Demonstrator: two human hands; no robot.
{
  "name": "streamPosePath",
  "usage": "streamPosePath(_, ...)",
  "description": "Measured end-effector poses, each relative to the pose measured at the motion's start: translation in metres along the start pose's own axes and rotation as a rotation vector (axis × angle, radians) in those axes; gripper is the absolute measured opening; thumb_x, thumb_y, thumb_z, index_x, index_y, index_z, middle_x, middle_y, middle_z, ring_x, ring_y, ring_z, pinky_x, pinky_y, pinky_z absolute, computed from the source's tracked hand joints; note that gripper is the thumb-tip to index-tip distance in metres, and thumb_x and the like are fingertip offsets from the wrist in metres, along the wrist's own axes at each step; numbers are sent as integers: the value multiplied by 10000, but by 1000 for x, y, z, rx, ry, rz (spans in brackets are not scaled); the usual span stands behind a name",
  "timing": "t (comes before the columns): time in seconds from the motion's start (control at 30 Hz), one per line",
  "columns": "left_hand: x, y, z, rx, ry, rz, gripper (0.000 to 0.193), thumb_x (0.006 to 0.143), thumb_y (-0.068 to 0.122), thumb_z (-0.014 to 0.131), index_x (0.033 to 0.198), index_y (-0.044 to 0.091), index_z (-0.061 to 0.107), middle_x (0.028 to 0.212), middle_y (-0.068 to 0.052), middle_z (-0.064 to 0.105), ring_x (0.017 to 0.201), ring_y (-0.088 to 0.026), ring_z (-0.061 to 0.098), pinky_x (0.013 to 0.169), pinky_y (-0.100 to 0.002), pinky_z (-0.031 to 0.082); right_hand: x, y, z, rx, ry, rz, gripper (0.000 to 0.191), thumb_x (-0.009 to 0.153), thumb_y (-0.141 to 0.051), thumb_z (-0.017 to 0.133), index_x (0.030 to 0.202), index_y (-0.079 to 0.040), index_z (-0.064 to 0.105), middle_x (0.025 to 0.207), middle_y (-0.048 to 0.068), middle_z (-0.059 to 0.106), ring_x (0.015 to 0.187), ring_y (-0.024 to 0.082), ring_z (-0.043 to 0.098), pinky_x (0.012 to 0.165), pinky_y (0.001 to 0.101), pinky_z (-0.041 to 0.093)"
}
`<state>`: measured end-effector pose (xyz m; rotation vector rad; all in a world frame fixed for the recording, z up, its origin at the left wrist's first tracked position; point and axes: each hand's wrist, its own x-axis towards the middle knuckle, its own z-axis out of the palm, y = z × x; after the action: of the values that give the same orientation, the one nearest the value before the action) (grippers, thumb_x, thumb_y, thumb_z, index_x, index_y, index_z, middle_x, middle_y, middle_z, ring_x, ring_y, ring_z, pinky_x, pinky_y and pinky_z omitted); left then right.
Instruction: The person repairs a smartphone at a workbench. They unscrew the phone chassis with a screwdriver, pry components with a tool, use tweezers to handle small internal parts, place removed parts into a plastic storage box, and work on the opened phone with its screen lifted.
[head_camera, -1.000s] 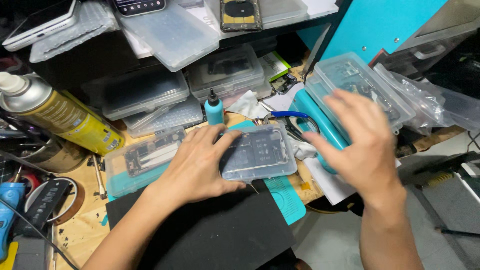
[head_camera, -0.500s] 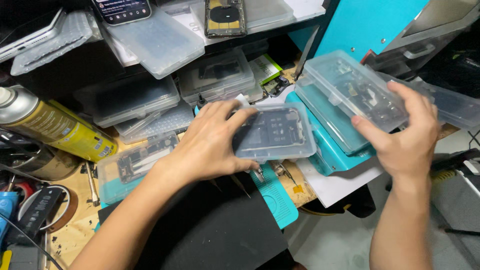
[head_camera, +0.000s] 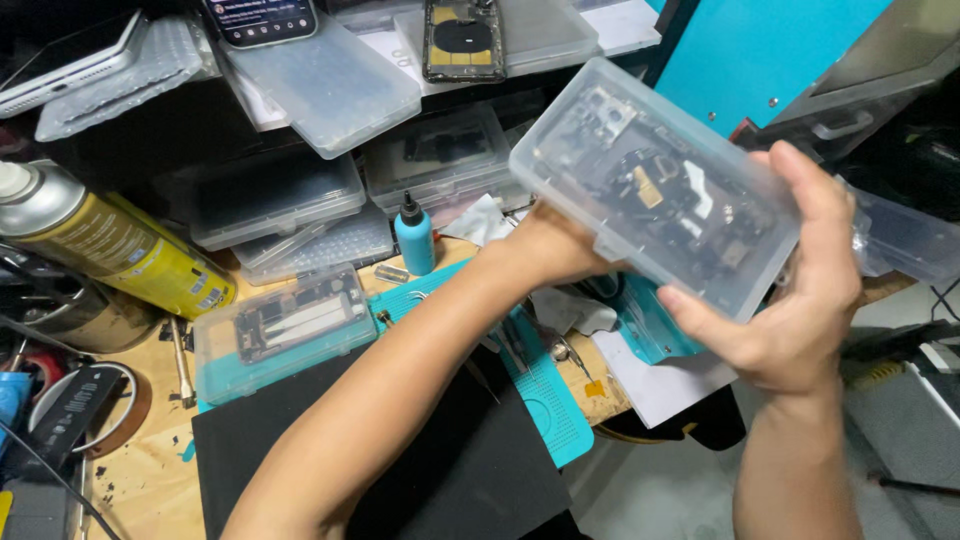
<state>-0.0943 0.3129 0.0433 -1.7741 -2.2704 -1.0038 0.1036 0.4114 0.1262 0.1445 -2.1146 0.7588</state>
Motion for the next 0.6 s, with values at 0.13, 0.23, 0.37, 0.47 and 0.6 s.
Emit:
streamPosePath(0.13,-79,-7,-9,202,254,135,489,776,388,796,1180,121,728,1276,-192,663,1208,-428,589,1062,-551,423,-2,-9,21,3,-44,-150,1028,657,-210,901,1537,-13,408,1418,174,526,1295,270,525,1158,379,441)
streamPosePath(0.23,-146,-11,-48,-52,239,-105,343,940,243,698,1244,83,692,1275,-171,697,1210,-395,647,1060,-439,516,-1,-20,40,75,-104,-241,1060,624,-221,903,1524,-43,372,1448,201,523,1272,302,526,1132,410,442)
streamPosePath(0.37,-208,-1,-112,-1144,487,-592,411,994,265,552,1271,-17,666,1225,-178,727,1083,-264,738,981,-373,573,-3,-42,73,241,-192,-305,1077,626,-221,896,1539,-93,338,1456,223,519,1302,334,532,1114,433,451)
streamPosePath(0.47,-249,16,-150,-1670,451,-528,609,994,443,514,1341,-51,588,1243,-189,706,1037,-266,743,952,-395,566,-3,-57,98,289,-294,-374,1108,591,-242,914,1523,-103,330,1431,237,522,1301,364,544,1107,472,436)
streamPosePath(0.6,-294,33,-165,-1340,478,-609,436,1025,163,593,1399,-55,543,1241,-142,699,992,-222,726,916,-373,567,-5,-72,130,315,-426,-442,1140,553,-268,942,1507,-99,340,1435,255,511,1321,406,534,1112,498,426)
